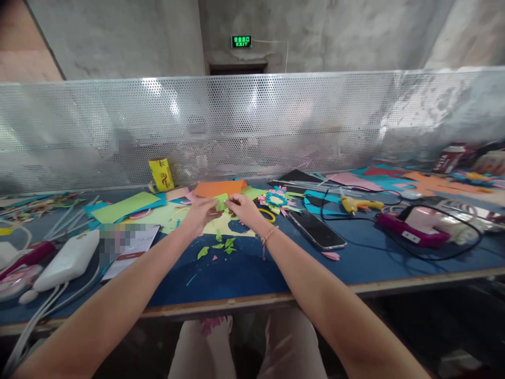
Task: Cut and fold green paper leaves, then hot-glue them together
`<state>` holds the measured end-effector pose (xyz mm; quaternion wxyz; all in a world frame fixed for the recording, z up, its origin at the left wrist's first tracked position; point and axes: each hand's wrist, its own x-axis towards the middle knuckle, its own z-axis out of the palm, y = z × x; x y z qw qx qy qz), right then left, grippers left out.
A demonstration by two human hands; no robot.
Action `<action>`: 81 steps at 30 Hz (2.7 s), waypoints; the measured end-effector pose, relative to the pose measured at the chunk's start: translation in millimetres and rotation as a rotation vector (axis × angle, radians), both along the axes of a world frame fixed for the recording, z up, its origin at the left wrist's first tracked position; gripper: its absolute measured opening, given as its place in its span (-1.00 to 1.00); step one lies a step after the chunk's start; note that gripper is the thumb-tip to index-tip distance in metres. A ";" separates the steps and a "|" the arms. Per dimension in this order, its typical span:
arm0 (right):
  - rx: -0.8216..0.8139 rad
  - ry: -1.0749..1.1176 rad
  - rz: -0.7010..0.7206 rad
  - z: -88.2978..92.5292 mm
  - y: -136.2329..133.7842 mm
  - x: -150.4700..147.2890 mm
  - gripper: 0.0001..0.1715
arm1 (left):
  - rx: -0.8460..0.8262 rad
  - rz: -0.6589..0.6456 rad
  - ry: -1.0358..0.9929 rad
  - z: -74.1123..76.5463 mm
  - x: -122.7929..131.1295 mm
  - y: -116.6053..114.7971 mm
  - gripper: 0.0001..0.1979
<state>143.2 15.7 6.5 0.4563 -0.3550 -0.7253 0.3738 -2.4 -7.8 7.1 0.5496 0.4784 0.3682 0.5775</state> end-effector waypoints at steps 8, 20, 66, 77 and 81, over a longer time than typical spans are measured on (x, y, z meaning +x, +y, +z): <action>-0.065 0.111 -0.011 -3.7 4.6 0.2 -0.87 | -0.022 0.023 -0.006 0.2 -0.3 -0.7 -0.83; -0.005 0.062 -0.110 -0.5 2.9 3.1 -0.84 | 0.008 0.010 0.028 -3.8 -3.5 3.8 -0.83; 0.042 0.165 0.035 6.0 -8.1 1.0 -0.79 | 0.390 0.312 0.381 -4.9 -10.3 8.9 -0.84; -0.057 0.259 0.081 4.5 -5.5 0.5 -0.71 | 0.523 0.384 0.500 -2.0 -7.1 -0.3 -0.81; 0.046 0.183 0.007 4.2 -3.7 1.8 -0.71 | 0.504 0.303 0.450 -1.3 -5.5 -1.0 -0.78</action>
